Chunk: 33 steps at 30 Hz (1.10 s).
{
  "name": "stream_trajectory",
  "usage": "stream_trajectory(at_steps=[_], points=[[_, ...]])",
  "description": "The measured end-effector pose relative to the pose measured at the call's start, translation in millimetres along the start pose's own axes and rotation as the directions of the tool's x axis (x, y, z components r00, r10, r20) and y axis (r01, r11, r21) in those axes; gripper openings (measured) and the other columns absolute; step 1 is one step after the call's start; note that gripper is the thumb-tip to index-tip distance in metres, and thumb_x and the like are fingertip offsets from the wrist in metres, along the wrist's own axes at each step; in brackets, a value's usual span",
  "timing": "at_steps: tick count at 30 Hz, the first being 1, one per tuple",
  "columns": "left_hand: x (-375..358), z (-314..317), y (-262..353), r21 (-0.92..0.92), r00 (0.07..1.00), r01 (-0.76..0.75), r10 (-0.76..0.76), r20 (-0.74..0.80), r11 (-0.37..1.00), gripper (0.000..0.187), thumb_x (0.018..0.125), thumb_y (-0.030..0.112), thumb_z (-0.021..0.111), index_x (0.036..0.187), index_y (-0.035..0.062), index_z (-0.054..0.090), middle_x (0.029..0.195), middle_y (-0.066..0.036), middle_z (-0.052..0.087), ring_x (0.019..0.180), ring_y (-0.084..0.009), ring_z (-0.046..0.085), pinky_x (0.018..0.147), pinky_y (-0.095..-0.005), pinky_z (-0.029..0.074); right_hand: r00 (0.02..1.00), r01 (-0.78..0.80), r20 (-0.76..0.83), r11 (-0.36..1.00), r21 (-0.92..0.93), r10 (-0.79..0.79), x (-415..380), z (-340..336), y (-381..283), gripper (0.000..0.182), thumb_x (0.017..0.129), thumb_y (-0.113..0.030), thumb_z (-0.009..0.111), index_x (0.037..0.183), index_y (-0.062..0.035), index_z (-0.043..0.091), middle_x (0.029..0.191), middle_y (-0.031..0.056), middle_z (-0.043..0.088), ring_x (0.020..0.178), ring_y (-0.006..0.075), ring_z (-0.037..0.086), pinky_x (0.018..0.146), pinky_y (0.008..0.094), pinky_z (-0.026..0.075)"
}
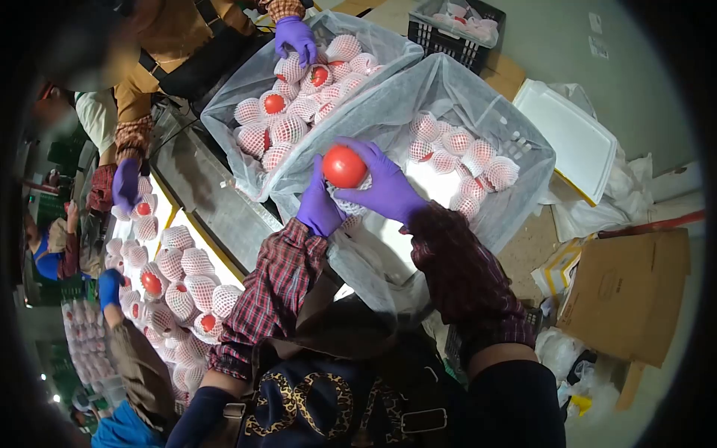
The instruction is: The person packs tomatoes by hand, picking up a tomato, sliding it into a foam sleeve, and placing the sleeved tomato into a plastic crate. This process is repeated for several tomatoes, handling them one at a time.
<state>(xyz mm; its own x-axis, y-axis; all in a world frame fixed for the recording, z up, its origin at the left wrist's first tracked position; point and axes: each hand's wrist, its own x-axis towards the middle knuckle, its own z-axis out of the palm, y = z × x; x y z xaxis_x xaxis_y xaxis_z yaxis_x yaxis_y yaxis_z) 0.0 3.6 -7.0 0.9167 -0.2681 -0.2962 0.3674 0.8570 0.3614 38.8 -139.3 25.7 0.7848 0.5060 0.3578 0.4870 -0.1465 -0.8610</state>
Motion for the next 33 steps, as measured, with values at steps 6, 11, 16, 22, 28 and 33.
stream_trajectory(at_steps=[6, 11, 16, 22, 28, 33], points=[[15, -17, -7, 0.249, 0.983, -0.106, 0.139, -0.119, 0.963, 0.045, 0.084, 0.012, 0.053, 0.125, -0.0004, 0.037, 0.110, -0.014, 0.054, 0.097, -0.0230, 0.056, 0.082, -0.0308, 0.048, 0.898, -0.175, -0.263, 0.833, 0.524, 0.354, 12, -3, 36, 0.051, 0.078, -0.033, 0.062, 0.115, -0.0019, 0.047, 0.103, 0.0119, 0.055, 0.096, 0.0184, 0.053, 0.083, 0.0303, 0.044], [6, 7, -12, 0.599, 0.865, -0.411, 0.501, 0.019, 0.687, 0.065, 0.076, 0.002, 0.061, 0.131, -0.0036, 0.026, 0.115, -0.014, 0.049, 0.099, -0.0188, 0.054, 0.085, -0.0291, 0.045, 0.756, -0.448, 0.073, 0.433, 0.782, 0.650, 10, -17, 35, 0.055, 0.085, -0.050, 0.044, 0.100, 0.0016, 0.053, 0.073, 0.0084, 0.059, 0.053, 0.0127, 0.054, 0.050, 0.0227, 0.046], [3, 15, -20, 0.787, 0.825, -0.482, 0.501, 0.260, 0.386, 0.079, 0.069, 0.010, 0.072, 0.131, -0.0025, 0.024, 0.115, -0.015, 0.048, 0.099, -0.0187, 0.053, 0.086, -0.0295, 0.044, 0.771, -0.471, -0.123, 0.688, 0.552, 0.625, 7, -6, 28, 0.051, 0.086, -0.049, 0.044, 0.086, 0.0003, 0.058, 0.064, 0.0056, 0.058, 0.044, 0.0103, 0.049, 0.043, 0.0214, 0.040], [-2, 14, 2, 0.282, 0.983, -0.174, 0.182, -0.001, 0.944, 0.062, 0.080, 0.031, 0.059, 0.126, 0.0000, 0.032, 0.122, -0.016, 0.045, 0.107, -0.0279, 0.050, 0.091, -0.0387, 0.042, 0.838, -0.455, -0.145, 0.820, 0.346, 0.526, 5, -7, 28, 0.037, 0.086, -0.035, 0.052, 0.084, 0.0013, 0.060, 0.063, 0.0020, 0.056, 0.053, 0.0070, 0.050, 0.048, 0.0213, 0.039], [-9, 18, 10, -0.394, 0.990, 0.075, -0.020, 0.143, 0.916, 0.059, 0.083, 0.033, 0.054, 0.125, -0.0023, 0.032, 0.125, -0.021, 0.040, 0.116, -0.0346, 0.042, 0.097, -0.0486, 0.036, 0.857, -0.513, 0.258, 0.695, 0.504, 0.446, -6, 1, 67, 0.027, 0.077, -0.013, 0.061, 0.100, 0.0006, 0.056, 0.091, 0.0093, 0.061, 0.081, 0.0181, 0.057, 0.075, 0.0319, 0.046], [-12, 16, 6, -0.149, 0.979, 0.006, 0.024, 0.200, 0.989, 0.059, 0.079, 0.025, 0.059, 0.125, -0.0006, 0.032, 0.125, -0.018, 0.041, 0.115, -0.0314, 0.043, 0.098, -0.0499, 0.035, 0.995, -0.084, -0.036, 0.989, 0.122, 0.089, -5, -7, 50, 0.026, 0.081, -0.008, 0.052, 0.106, -0.0001, 0.054, 0.100, 0.0114, 0.058, 0.092, 0.0196, 0.054, 0.083, 0.0312, 0.043]])
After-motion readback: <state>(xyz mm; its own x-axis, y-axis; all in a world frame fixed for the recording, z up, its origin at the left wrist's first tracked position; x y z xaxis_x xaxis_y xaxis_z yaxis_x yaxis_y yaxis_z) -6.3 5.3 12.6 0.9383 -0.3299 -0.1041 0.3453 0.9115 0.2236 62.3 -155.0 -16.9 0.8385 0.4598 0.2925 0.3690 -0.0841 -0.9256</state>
